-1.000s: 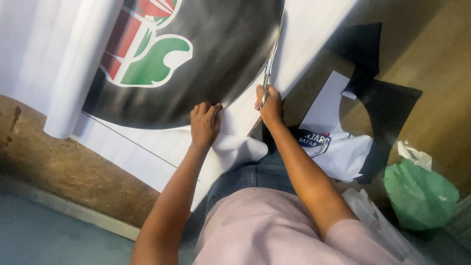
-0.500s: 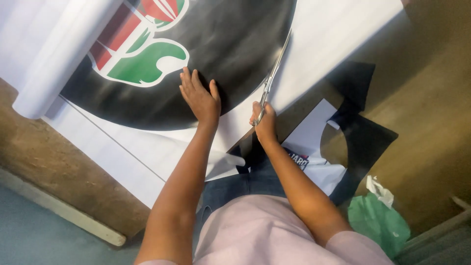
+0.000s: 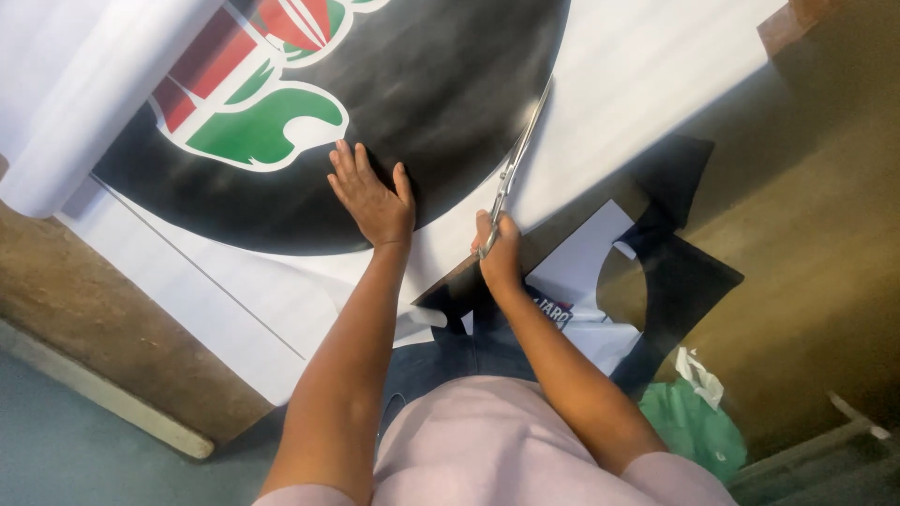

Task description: The person unrolls a large sheet of white vinyl with a printed graphic onto a wooden table. Using a pair of scissors, they carefully cut along the outline of the graphic to separate it from the surrounding material.

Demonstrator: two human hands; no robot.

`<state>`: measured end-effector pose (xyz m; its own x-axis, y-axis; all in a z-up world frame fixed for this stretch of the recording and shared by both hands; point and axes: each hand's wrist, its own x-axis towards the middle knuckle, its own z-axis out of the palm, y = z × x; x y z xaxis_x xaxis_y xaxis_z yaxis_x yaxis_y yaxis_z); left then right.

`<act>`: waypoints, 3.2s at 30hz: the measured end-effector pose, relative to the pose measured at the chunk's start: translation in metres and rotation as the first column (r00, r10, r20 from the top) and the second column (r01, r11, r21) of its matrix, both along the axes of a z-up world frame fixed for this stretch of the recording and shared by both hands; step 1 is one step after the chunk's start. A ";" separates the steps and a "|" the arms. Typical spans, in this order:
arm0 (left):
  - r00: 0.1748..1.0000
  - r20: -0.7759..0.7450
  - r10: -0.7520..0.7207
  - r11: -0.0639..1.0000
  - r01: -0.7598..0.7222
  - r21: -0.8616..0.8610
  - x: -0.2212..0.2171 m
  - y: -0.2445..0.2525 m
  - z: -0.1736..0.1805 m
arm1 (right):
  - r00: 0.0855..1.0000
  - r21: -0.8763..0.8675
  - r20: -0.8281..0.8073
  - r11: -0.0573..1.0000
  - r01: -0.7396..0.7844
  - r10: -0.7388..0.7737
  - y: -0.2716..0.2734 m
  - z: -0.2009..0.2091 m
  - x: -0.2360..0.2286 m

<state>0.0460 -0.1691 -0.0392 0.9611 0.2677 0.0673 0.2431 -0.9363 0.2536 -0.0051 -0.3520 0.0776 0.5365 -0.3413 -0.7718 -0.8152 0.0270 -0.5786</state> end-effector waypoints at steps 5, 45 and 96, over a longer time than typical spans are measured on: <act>1.000 -0.019 0.002 1.000 -0.001 0.027 0.002 -0.001 0.000 | 0.999 -0.008 0.049 1.000 -0.002 0.002 -0.017 -0.019 0.015; 0.996 -0.090 0.023 1.000 -0.023 0.010 0.006 -0.003 0.008 | 0.976 -0.111 -0.048 0.970 -0.216 0.212 -0.084 0.006 0.091; 0.875 -0.048 0.481 0.876 -0.478 0.068 0.200 -0.155 -0.009 | 0.878 -0.029 -0.078 0.879 -0.476 0.472 -0.165 0.001 0.205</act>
